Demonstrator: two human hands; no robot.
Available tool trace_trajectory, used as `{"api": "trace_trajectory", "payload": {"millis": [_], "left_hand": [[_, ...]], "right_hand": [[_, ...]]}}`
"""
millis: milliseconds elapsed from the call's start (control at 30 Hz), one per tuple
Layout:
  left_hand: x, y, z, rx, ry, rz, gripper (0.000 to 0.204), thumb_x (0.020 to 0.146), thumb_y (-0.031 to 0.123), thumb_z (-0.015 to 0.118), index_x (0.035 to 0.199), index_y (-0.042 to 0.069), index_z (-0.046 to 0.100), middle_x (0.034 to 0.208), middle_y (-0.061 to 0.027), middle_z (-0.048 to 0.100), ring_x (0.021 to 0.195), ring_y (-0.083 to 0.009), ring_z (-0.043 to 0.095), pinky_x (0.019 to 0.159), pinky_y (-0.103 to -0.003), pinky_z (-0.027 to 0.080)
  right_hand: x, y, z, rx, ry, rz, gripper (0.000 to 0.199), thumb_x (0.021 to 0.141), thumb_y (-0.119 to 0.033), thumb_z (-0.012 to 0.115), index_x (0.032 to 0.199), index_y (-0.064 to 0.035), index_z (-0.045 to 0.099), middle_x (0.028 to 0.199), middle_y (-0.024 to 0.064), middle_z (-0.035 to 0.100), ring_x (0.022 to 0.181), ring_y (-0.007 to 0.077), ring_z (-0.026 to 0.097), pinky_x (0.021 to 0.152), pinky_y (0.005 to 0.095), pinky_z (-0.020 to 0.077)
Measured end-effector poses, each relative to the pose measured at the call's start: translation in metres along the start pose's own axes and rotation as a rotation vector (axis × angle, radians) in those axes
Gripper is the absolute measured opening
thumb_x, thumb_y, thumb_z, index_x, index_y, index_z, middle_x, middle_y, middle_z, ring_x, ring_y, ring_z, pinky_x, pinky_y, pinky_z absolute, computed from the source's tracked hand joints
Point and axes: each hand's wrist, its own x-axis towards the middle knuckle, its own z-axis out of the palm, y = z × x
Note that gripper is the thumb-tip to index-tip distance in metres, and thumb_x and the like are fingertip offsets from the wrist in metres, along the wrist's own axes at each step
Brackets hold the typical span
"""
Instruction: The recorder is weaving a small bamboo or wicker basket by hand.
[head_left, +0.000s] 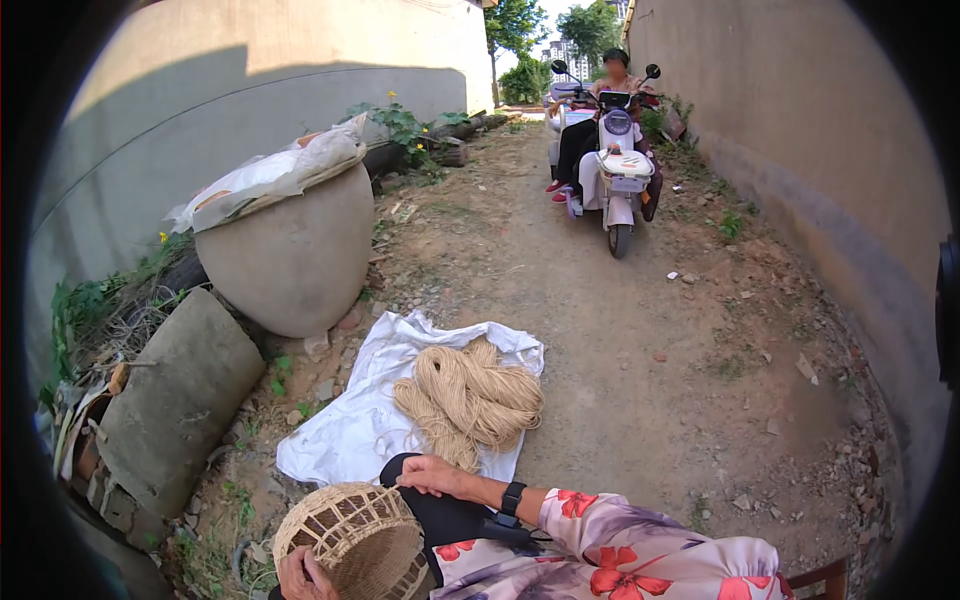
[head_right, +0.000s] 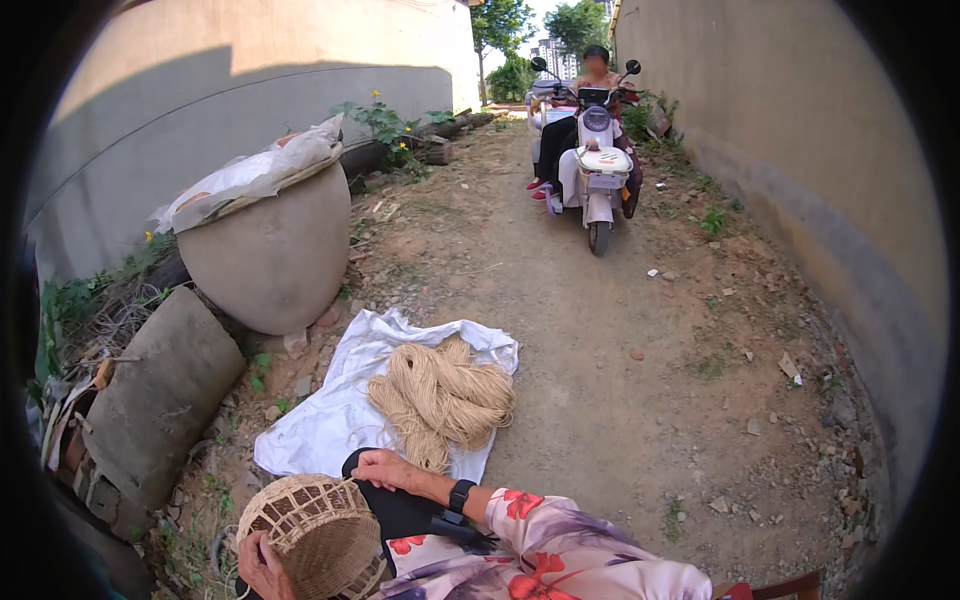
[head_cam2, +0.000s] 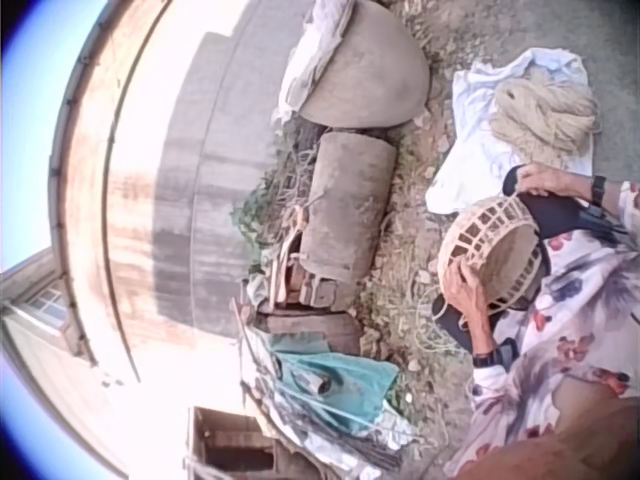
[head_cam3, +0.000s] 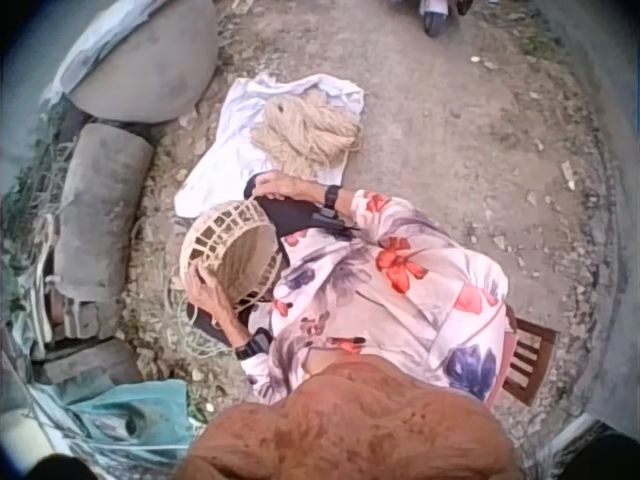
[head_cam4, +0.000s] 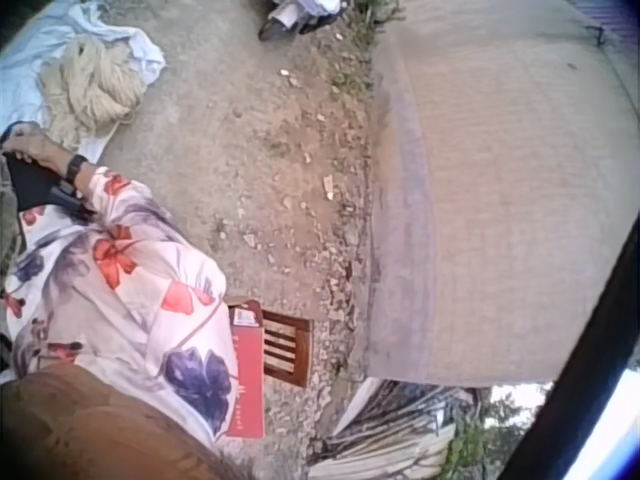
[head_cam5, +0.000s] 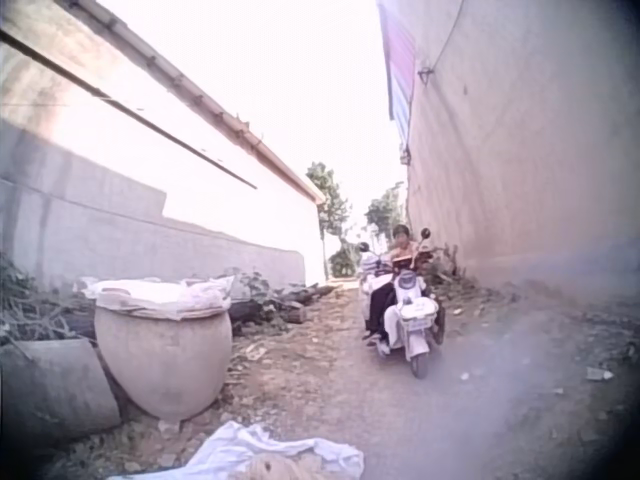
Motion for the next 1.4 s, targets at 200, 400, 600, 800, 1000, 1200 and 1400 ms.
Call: {"api": "trace_trajectory", "payload": {"millis": [200,400,600,800,1000,1200,1400], "left_hand": [[0.026,0.018,-0.042,-0.303,-0.042,-0.066,0.042,0.089,0.008,0.068,0.130,0.003,0.059,0.086,-0.0060,0.063,0.068,-0.0162,0.055,0.066,-0.030,0.047],[0.040,0.057,-0.054,-0.438,-0.436,-0.213,0.084,0.079,0.005,0.077,0.152,0.006,0.035,0.071,0.0037,0.050,0.064,-0.0063,0.043,0.060,-0.021,0.038],[0.042,0.065,-0.061,-0.396,-0.412,-0.223,0.085,0.078,0.004,0.078,0.152,0.009,0.037,0.073,0.0033,0.050,0.064,-0.0056,0.042,0.058,-0.021,0.038],[0.045,0.044,-0.028,0.027,0.001,0.411,0.052,0.083,0.009,0.073,0.133,0.004,0.056,0.081,-0.0081,0.063,0.072,-0.0230,0.060,0.071,-0.036,0.050],[0.021,0.044,0.017,-0.134,-0.189,0.227,0.019,0.080,0.010,0.070,0.097,0.002,0.067,0.075,-0.0094,0.058,0.069,-0.0238,0.056,0.069,-0.037,0.043],[0.017,0.041,0.033,-0.159,-0.152,0.072,0.015,0.079,0.007,0.071,0.093,0.004,0.068,0.072,-0.0065,0.059,0.069,-0.0224,0.056,0.074,-0.035,0.040],[0.020,0.056,0.028,0.156,0.009,0.339,0.014,0.077,0.012,0.075,0.088,0.005,0.069,0.072,-0.0084,0.062,0.069,-0.0266,0.057,0.076,-0.038,0.040]], "right_hand": [[-0.024,-0.066,0.001,-0.344,0.166,-0.444,0.064,0.082,-0.034,0.077,0.131,-0.0044,0.048,0.090,0.0049,0.056,0.069,0.0112,0.054,0.061,0.0261,0.0460],[-0.059,-0.140,0.021,-0.298,-0.174,-0.432,0.100,0.078,-0.027,0.081,0.155,-0.0086,0.020,0.084,0.0009,0.049,0.066,0.0080,0.048,0.059,0.0231,0.0430],[-0.059,-0.139,0.021,-0.107,-0.203,-0.452,0.093,0.082,-0.026,0.078,0.155,-0.0098,0.023,0.078,-0.0014,0.049,0.065,0.0062,0.047,0.058,0.0223,0.0400],[-0.007,-0.055,0.005,-0.176,0.146,-0.362,0.034,0.090,-0.031,0.067,0.108,-0.0021,0.066,0.071,0.0004,0.059,0.064,0.0071,0.053,0.058,0.0254,0.0439],[-0.025,0.012,0.045,-0.728,0.333,-0.498,0.015,0.090,-0.022,0.061,0.091,-0.0071,0.063,0.072,0.0098,0.063,0.064,0.0284,0.063,0.057,0.0405,0.0482],[-0.024,0.013,0.048,-0.816,0.311,-0.530,0.012,0.088,-0.019,0.059,0.091,-0.0072,0.061,0.074,0.0132,0.063,0.069,0.0362,0.064,0.060,0.0457,0.0494],[-0.022,0.017,0.048,-0.851,0.317,-0.536,0.012,0.088,-0.019,0.059,0.090,-0.0070,0.060,0.074,0.0124,0.062,0.069,0.0361,0.063,0.060,0.0463,0.0492]]}}
